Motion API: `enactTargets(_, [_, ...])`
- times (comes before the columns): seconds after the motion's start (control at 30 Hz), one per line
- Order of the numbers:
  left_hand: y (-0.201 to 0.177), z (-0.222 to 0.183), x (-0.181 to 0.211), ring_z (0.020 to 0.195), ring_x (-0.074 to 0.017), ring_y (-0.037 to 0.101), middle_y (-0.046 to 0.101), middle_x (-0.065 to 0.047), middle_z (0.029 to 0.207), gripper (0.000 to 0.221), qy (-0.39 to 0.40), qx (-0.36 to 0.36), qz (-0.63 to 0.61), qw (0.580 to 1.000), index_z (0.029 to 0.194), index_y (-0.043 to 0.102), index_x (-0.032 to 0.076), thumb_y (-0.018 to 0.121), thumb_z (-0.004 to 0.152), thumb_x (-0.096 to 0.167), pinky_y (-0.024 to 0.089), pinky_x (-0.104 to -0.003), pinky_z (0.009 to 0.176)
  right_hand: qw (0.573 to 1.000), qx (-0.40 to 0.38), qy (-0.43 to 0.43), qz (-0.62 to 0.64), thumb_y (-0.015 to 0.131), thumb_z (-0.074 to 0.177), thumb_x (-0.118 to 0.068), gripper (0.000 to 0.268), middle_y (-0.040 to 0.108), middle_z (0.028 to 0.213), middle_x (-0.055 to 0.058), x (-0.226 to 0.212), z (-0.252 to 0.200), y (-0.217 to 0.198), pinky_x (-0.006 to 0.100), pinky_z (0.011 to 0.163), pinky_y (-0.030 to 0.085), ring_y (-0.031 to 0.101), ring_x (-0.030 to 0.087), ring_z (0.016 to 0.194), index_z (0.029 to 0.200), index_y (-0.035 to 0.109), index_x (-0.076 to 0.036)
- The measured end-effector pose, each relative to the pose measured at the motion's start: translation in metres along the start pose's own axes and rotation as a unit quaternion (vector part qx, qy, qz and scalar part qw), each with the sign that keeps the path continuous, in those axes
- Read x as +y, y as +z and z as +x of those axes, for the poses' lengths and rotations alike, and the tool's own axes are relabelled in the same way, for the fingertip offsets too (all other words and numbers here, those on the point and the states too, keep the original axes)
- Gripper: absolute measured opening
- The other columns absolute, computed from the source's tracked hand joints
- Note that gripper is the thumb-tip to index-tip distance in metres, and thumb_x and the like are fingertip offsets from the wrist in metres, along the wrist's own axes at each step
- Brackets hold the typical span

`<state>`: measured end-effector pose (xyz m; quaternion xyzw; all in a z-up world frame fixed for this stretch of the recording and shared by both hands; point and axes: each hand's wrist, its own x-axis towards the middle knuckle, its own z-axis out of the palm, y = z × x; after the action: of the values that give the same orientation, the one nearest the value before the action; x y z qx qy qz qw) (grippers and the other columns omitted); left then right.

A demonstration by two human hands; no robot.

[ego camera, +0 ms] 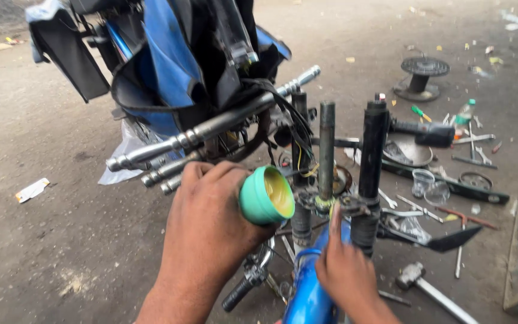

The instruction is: Greasing and assembling the steering head bearings and fork of a motorcycle.

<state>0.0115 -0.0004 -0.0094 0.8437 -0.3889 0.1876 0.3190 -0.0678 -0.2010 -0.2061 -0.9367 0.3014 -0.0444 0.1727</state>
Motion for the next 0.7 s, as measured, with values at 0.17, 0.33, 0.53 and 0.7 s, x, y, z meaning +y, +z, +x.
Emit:
enactTargets(0.17, [0.006,0.000,0.004,0.096,-0.0339,0.059,0.073,-0.006,0.101,0.047,0.028,0.019,-0.002,0.999,0.096,0.077,0.010,0.089,0.051,0.017,0.050,-0.043,0.084,0.994,0.089,-0.052,-0.031,0.077,0.072,-0.027,0.130,0.071,0.088,0.024,-0.001,0.021,0.008,0.057,0.067,0.059,0.070,0.045,0.074,0.160,-0.016,-0.003])
enactTargets(0.33, [-0.005,0.006,0.004,0.099,-0.0344,0.059,0.074,-0.004,0.100,0.050,0.021,0.020,-0.006,1.000,0.096,0.078,0.012,0.089,0.047,0.019,0.050,-0.042,0.086,0.999,0.002,-0.035,-0.028,0.071,0.078,-0.023,0.122,0.072,0.088,0.019,-0.013,0.001,-0.018,0.053,0.075,0.060,0.072,0.041,0.078,0.161,-0.017,-0.007])
enactTargets(0.53, [0.002,0.007,0.005,0.100,-0.0319,0.059,0.074,-0.001,0.102,0.046,-0.010,-0.017,0.001,1.000,0.094,0.078,0.013,0.091,0.050,0.019,0.050,-0.041,0.088,0.993,-0.007,-0.058,-0.100,0.064,0.084,-0.018,0.108,0.072,0.095,0.014,0.007,0.003,-0.015,0.052,0.075,0.061,0.073,0.037,0.084,0.166,-0.006,-0.021])
enactTargets(0.7, [0.005,0.004,0.004,0.101,-0.0297,0.059,0.075,0.002,0.104,0.053,-0.024,-0.031,-0.005,0.999,0.095,0.078,0.013,0.093,0.044,0.021,0.049,-0.041,0.091,0.991,0.020,0.008,0.131,0.070,0.078,-0.018,0.114,0.077,0.089,0.010,0.008,-0.003,-0.040,0.050,0.081,0.057,0.074,0.035,0.085,0.168,0.000,-0.032])
